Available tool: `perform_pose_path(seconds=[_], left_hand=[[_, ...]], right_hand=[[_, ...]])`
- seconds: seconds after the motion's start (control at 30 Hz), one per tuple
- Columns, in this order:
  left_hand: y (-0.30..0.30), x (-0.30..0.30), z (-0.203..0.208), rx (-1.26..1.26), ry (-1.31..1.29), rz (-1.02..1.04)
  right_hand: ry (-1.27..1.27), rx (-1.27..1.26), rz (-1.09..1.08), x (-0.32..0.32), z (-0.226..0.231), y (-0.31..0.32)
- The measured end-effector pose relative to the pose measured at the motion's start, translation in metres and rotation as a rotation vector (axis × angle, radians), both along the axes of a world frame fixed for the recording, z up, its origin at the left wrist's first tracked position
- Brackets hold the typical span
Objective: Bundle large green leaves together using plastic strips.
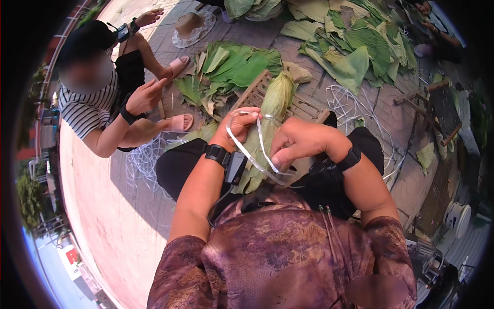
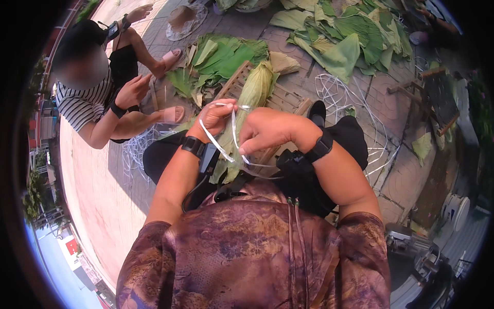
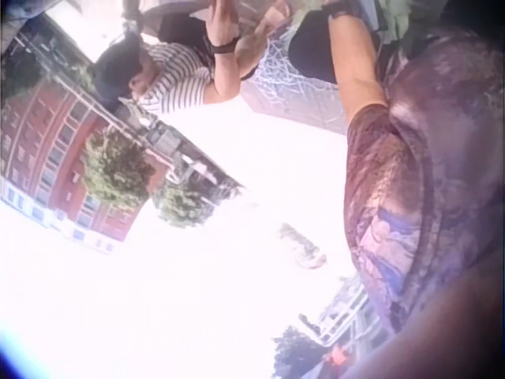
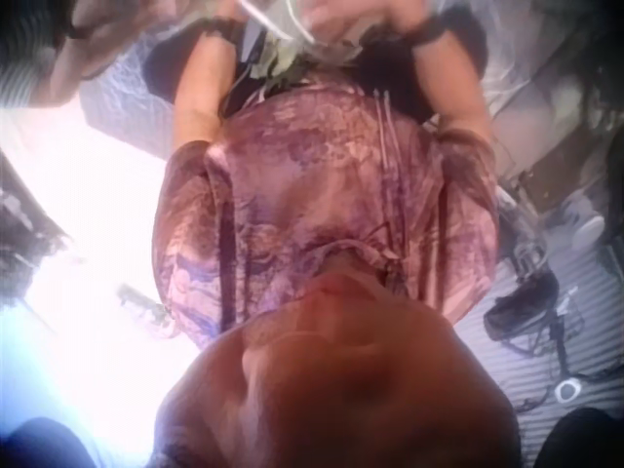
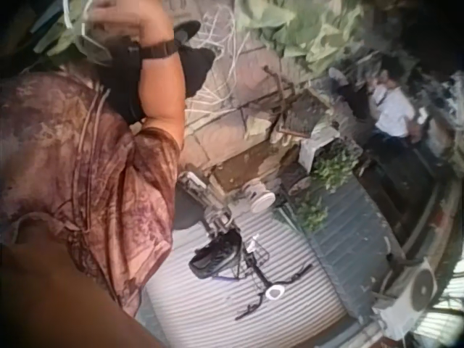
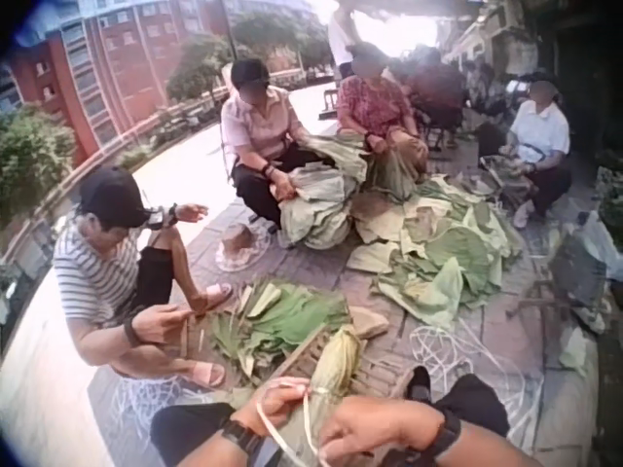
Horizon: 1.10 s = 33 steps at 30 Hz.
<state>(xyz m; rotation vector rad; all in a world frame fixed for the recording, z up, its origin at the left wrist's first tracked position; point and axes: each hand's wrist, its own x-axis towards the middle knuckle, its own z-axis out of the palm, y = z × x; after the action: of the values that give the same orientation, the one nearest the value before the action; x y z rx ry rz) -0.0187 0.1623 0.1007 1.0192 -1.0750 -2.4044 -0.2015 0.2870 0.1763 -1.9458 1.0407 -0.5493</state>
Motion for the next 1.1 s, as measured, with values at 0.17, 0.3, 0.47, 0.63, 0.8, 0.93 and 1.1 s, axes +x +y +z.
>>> perform_pose_path(seconds=[0.17, 0.3, 0.47, 0.63, 0.8, 0.93, 1.1], left_hand=[[0.005, -0.004, 0.002, -0.073, -0.063, -0.065], [0.014, -0.003, 0.007, -0.241, -0.108, -0.087], [0.020, -0.004, -0.006, -0.723, -0.209, -0.085], [0.022, -0.013, -0.008, -1.492, -0.434, 0.134], [0.025, -0.020, -0.010, -1.523, -0.400, 0.150], [0.019, -0.011, -0.015, -1.460, -0.434, 0.102], [0.014, 0.013, -0.026, -1.411, -0.500, -0.046]], right_hand=[[-0.305, 0.157, -0.508, -0.014, -0.037, -0.030], [-0.145, 0.065, -0.503, 0.007, -0.063, -0.039], [-0.151, 0.158, -0.521, 0.008, -0.075, -0.042], [-0.394, 0.388, -0.525, 0.010, -0.082, -0.048], [-0.465, 0.473, -0.462, 0.001, -0.087, -0.052], [-0.185, 0.322, -0.576, 0.004, -0.067, -0.054], [0.355, -0.104, -0.651, -0.002, -0.047, -0.045]])
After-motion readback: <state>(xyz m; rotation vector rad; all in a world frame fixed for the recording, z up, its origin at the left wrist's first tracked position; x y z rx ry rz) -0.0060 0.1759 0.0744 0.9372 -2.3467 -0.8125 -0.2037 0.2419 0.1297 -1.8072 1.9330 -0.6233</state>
